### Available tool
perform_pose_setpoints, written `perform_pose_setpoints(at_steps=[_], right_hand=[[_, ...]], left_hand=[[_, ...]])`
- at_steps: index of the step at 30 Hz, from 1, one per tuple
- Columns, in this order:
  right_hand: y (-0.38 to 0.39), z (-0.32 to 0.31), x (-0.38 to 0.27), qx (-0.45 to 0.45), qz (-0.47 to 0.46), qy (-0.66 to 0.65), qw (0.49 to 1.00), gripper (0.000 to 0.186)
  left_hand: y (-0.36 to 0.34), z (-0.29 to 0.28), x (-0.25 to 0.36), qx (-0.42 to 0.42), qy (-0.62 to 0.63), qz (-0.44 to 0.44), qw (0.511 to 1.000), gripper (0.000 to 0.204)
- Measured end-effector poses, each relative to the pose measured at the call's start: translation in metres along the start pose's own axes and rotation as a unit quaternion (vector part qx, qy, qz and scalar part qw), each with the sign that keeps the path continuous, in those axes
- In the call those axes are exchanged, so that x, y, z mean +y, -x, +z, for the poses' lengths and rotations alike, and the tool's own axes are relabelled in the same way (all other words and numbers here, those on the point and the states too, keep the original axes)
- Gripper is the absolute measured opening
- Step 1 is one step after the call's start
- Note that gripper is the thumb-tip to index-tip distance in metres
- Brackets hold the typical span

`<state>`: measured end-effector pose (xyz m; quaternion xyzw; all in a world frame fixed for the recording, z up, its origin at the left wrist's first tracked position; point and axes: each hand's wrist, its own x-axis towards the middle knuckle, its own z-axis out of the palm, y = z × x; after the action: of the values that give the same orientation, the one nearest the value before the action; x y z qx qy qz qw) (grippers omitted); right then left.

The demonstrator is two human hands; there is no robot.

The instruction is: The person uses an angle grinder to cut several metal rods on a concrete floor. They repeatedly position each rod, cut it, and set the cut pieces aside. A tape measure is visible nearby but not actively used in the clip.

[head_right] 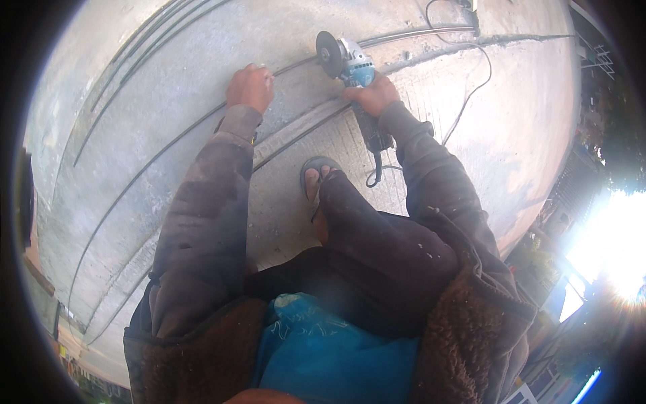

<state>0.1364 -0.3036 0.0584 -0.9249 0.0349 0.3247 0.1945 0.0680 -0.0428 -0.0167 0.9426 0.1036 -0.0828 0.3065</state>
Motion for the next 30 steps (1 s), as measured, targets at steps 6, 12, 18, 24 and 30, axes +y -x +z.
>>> perform_pose_setpoints(at_steps=[6,12,18,24,30], right_hand=[[-0.003,0.004,0.003,-0.008,0.002,0.003,1.0,0.056],[0.002,0.004,-0.005,-0.007,0.0,-0.002,1.0,0.054],[0.0,0.004,-0.005,-0.009,0.007,0.003,1.0,0.054],[-0.001,0.004,-0.006,0.0,0.002,0.024,1.0,0.055],[-0.004,0.005,0.0,-0.002,-0.008,0.017,1.0,0.056]], left_hand=[[-0.003,0.001,0.003,-0.021,-0.02,-0.003,1.0,0.011],[-0.003,0.0,0.004,-0.032,-0.042,-0.004,0.999,0.012],[-0.004,-0.001,0.004,-0.038,-0.063,-0.005,0.997,0.013],[-0.004,-0.002,0.003,-0.04,-0.06,-0.006,0.997,0.015],[-0.001,-0.007,0.007,-0.03,-0.047,0.0,0.998,0.012]])
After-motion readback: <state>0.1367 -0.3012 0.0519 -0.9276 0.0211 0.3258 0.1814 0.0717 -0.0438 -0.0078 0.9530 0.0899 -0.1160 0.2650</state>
